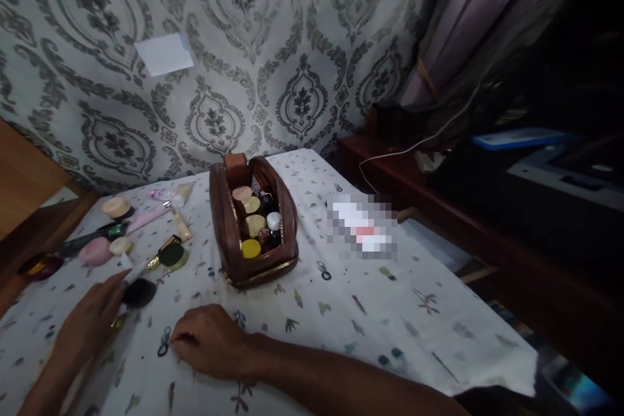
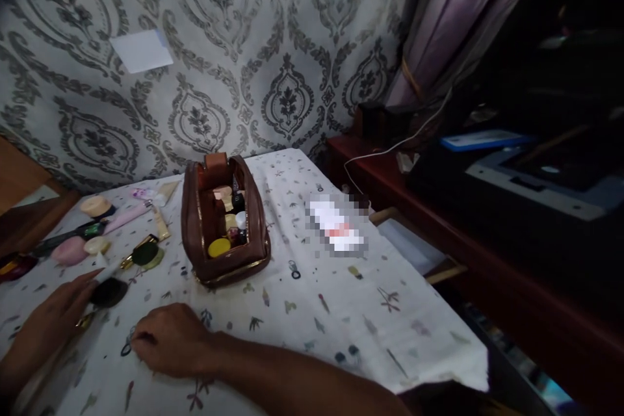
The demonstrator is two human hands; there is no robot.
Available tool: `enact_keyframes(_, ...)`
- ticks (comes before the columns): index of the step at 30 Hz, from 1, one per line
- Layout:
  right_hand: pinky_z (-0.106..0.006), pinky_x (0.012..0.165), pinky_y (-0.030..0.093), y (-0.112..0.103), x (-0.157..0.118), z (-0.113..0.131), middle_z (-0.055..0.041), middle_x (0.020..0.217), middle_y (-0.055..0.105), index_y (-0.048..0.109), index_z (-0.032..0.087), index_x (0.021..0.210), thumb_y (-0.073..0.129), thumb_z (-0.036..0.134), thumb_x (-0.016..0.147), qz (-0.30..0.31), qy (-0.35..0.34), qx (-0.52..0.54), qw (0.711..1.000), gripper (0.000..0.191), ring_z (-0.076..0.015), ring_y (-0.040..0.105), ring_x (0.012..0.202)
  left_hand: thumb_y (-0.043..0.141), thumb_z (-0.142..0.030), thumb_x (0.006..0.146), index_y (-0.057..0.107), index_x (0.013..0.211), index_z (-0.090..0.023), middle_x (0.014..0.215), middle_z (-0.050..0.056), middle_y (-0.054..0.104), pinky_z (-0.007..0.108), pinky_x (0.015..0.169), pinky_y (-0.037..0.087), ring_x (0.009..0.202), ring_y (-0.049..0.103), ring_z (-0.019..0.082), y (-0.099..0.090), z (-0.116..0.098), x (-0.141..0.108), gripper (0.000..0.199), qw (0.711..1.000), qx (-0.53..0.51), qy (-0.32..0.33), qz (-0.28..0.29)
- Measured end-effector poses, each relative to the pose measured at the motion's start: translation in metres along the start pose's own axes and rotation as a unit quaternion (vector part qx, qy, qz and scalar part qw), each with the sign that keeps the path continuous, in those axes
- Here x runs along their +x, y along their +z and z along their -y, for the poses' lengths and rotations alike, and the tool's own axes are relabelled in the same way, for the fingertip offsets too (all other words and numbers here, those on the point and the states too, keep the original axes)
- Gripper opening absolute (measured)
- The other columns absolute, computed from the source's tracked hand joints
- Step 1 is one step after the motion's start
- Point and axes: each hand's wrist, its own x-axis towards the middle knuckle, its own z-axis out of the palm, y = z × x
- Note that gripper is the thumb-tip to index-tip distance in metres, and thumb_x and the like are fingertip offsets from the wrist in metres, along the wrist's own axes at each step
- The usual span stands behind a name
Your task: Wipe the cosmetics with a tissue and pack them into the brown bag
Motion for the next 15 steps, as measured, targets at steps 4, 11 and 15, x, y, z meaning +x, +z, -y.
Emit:
enact_keyframes(4, -0.02, 0.081, 0.046, 0.001, 0.0, -0.002, -0.0037, 0.094, 0.077, 0.074, 0.017, 0.092, 0.06, 0.016, 0.084, -0.007, 0.001, 0.02, 1.0, 0.017, -0.0158, 0.068, 0.087, 0.037, -0.051, 0.09, 0.062, 0.111, -0.028, 0.106, 0.0, 0.074, 0.041, 0.089, 0.055, 0.102, 0.069, 0.026, -0.01, -0.012, 0.007, 0.04, 0.996, -0.033, -0.062, 0.045)
enact_keyframes(11, -0.022, 0.073, 0.045, 0.0, 0.001, 0.0, -0.0053, 0.083, 0.076, 0.075, 0.014, 0.083, 0.058, 0.01, 0.081, -0.018, 0.02, 0.072, 0.997, 0.018, -0.0158, 0.065, 0.075, 0.032, -0.048, 0.09, 0.06, 0.123, -0.018, 0.12, 0.012, 0.068, 0.042, 0.097, 0.049, 0.11, 0.064, 0.027, -0.004, -0.01, 0.008, 0.053, 0.992, -0.04, -0.095, 0.07)
enact_keyframes(15, -0.023, 0.073, 0.045, -0.001, 0.0, 0.002, -0.0065, 0.082, 0.075, 0.075, 0.013, 0.081, 0.058, 0.007, 0.08, -0.023, 0.035, 0.091, 0.995, 0.018, -0.0166, 0.065, 0.077, 0.032, -0.044, 0.093, 0.059, 0.124, -0.018, 0.115, 0.01, 0.069, 0.04, 0.099, 0.048, 0.108, 0.064, 0.024, -0.001, -0.007, 0.005, 0.049, 0.995, -0.036, -0.066, 0.072)
